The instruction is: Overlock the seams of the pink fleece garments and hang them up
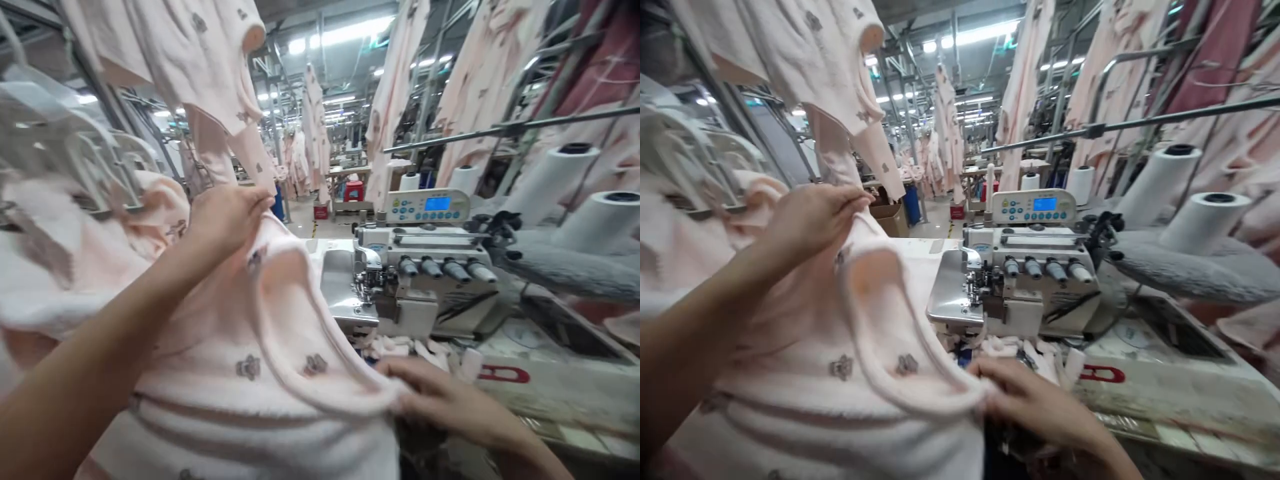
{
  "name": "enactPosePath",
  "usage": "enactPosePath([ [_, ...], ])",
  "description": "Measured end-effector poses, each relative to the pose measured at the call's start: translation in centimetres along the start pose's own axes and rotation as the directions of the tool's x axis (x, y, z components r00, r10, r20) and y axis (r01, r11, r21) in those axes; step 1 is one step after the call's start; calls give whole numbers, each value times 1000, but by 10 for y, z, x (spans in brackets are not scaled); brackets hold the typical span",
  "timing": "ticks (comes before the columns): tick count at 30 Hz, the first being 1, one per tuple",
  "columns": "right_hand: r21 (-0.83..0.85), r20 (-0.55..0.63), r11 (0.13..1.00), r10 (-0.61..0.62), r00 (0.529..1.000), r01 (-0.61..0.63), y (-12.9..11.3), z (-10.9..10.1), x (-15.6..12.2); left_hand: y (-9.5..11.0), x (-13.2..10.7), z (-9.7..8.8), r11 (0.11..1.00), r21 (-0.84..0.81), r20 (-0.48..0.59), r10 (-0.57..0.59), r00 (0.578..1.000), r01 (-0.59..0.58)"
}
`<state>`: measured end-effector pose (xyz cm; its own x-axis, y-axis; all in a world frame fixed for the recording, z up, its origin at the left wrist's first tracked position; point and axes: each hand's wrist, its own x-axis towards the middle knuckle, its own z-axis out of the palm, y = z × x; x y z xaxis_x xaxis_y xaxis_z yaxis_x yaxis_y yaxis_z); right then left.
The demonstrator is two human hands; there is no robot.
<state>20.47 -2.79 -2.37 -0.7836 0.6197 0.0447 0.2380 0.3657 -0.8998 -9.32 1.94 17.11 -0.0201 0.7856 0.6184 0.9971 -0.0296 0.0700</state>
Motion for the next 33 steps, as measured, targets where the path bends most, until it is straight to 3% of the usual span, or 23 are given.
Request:
enactPosePath([
  [1, -137, -146, 990, -33, 989, 12, -1, -6, 9, 0, 13, 10, 999, -46, -1, -18, 1000, 18],
  [3, -373, -438, 920, -62, 897, -119, 2, -9, 30, 11, 21, 30, 992, -119, -15, -35, 999, 33],
  [4, -441, -542, 876, -87, 836, -195, 5, -7, 40, 23, 13, 42, 989, -148, -28, -27, 999, 23],
  [6, -509, -652, 802, -124, 748, -311, 13, -1, 54, 53, -26, 67, 970, -236, -52, 46, 998, -57],
  [7, -526, -666, 783, -136, 733, -332, 18, 2, 57, 69, -54, 82, 943, -300, -59, 129, 990, -141],
  [9, -532, -662, 783, -147, 735, -322, 24, 4, 59, 95, -109, 112, 888, -391, 48, 281, 958, -241],
  [12, -448, -612, 865, -112, 783, -226, 28, -2, 54, 110, -153, 147, 923, -338, 186, 260, 948, -186],
  [15, -297, -574, 937, -24, 818, -181, 25, -13, 49, 103, -146, 158, 932, -314, 272, 271, 923, -181],
  [18, -201, -576, 958, 51, 816, -202, 20, -21, 49, 95, -124, 155, 917, -344, 321, 318, 892, -203],
  [22, -177, -637, 938, 121, 762, -297, 17, -25, 56, 93, -109, 156, 905, -392, 367, 317, 875, -164],
  [27, -210, -740, 915, 82, 667, -346, 19, -23, 63, 97, -104, 167, 922, -370, 371, 258, 892, -112],
  [33, -183, -734, 933, 81, 674, -311, 25, -25, 61, 100, -104, 170, 929, -353, 341, 234, 911, -106],
])
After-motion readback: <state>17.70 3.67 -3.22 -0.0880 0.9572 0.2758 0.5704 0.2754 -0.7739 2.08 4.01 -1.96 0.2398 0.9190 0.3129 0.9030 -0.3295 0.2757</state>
